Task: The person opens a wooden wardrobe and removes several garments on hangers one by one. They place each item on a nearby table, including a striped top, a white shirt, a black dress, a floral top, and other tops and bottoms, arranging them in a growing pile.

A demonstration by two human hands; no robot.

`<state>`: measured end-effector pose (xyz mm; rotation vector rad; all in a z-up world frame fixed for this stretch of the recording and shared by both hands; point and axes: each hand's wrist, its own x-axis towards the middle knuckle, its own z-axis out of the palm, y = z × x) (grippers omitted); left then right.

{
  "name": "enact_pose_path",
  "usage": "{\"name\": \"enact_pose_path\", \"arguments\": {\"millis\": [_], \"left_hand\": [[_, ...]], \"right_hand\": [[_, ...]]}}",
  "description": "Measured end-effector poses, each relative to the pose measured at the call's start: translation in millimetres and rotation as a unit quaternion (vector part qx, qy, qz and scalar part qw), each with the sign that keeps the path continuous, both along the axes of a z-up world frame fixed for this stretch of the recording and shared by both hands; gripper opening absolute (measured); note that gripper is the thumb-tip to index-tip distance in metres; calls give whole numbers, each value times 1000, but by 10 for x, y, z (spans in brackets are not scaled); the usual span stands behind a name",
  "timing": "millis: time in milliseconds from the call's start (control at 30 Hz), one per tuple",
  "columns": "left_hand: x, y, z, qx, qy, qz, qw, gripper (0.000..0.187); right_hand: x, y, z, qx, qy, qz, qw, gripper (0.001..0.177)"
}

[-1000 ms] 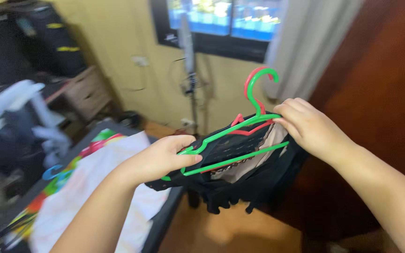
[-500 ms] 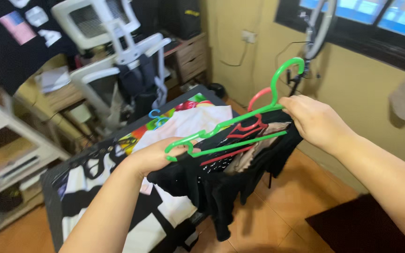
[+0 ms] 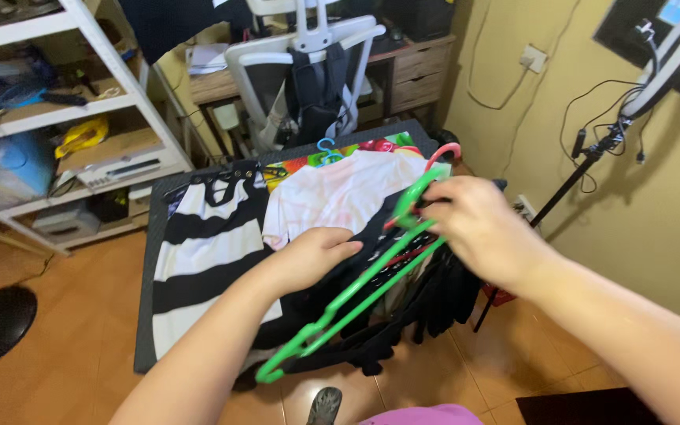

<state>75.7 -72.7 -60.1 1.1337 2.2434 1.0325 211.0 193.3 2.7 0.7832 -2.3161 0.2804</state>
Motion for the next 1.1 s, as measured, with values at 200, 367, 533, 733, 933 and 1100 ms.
{"name": "enact_pose_path", "arguments": {"millis": [200,367,533,733,933,1100], "left_hand": [[119,239,-521,13,47,53,997,28],[26,-52,-922,-138,163,71,974,22],[-3,-747,-1070,40,351,111,929,28],[231,-1542,-715,-147,326,332,873,16],[275,-2162,-493,-104,476,386,784,8],[82,-2675,-556,-84,475,413,772,8]], "right_hand": [[64,-477,-60,49,-168,67,982,18],[123,-427,112,1,-164,71,984,22],[35,-36,345,-73,-196,-15,978,28],[86,250,589,-83,-251,-155,952,32],[-74,519,630,22,-191,-200,961,30],[-454,613,431,-11,-192,-213,958,31]]}}
